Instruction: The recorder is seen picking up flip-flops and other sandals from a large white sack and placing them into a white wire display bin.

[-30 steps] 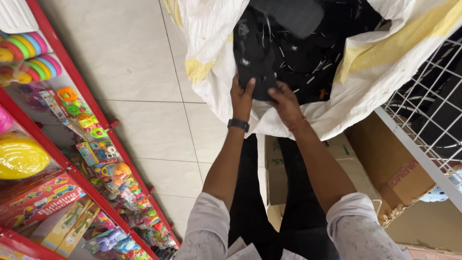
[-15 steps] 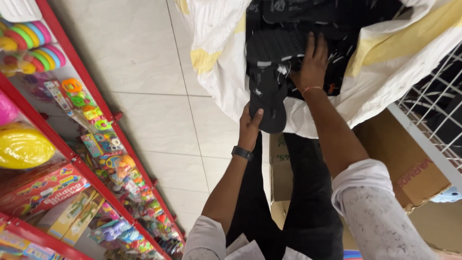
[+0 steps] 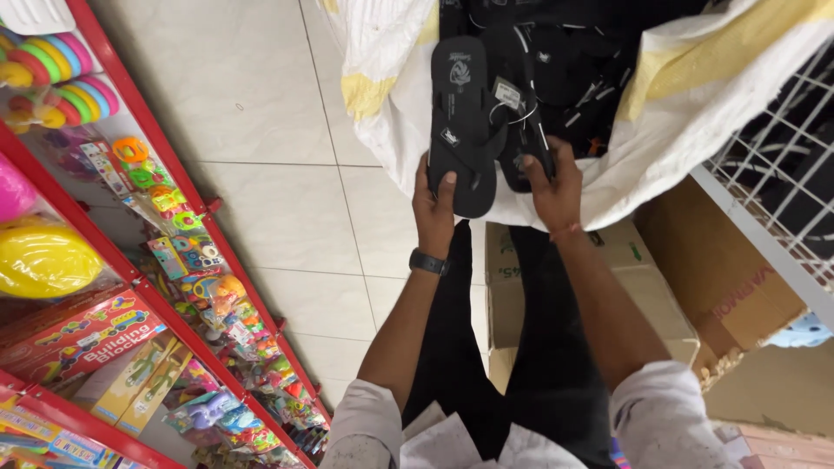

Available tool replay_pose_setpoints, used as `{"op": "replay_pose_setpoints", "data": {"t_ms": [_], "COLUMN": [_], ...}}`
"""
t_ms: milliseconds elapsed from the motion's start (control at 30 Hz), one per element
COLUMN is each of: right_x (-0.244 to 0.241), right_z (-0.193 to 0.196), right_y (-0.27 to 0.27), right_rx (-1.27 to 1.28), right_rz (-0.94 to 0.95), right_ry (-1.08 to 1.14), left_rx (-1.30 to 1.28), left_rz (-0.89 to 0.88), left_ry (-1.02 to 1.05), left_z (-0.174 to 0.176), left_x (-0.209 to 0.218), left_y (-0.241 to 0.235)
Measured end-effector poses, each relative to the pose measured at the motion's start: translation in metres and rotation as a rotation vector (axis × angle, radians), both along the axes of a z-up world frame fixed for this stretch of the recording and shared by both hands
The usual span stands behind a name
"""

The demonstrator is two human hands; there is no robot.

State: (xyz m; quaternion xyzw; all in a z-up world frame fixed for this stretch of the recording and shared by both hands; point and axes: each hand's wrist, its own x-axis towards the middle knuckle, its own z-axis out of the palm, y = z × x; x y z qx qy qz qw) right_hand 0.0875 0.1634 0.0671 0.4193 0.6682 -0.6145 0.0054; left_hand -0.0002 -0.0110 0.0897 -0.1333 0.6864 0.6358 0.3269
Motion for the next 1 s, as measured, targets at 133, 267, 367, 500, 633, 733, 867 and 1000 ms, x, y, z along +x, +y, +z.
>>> {"op": "replay_pose_setpoints", "data": {"t_ms": [133,267,367,500,633,733,867,1000], "right_x": [0.008,0.020,0.035,0.058,0.084,0.114,0.144,0.167], "right_z": [0.074,0.146,0.206,0.292,0.369,0.407,0.452,0.498], "right_y": [-0.025,-0.040,-0.042,-0.042,-0.031,-0.017,0.011,0.049], "right_rx": [-0.093,-0.007,-0.104,-0.117,-0.162,-0.161,-0.048,0.076], "right_rz": [-0.272,-0.339,-0.483,-0.613,-0.771,-0.866,-0.969,-1.073], "right_ry": [0.036,0.092,0.196,0.354,0.428,0.535,0.632,0.615], "left_rx": [0.005,0.023,0.217,0.385,0.545,0.573,0.661,0.769], "left_rz": [0.037,-0.012,-0.067,-0.189,-0.358,-0.511,-0.656,-0.804], "left_ry": [0.014,0.047,0.085,0.005,0.035,0.055,0.080,0.130], "left_z": [0.039,0.103,0.170,0.255,0.324,0.378,0.415,0.435], "left_x": [-0.004,0.001,0.002,0.008,0.019,0.035,0.062,0.094], "left_y": [0.005,0.007,0.016,0.032,0.062,0.089,0.145,0.211]}}
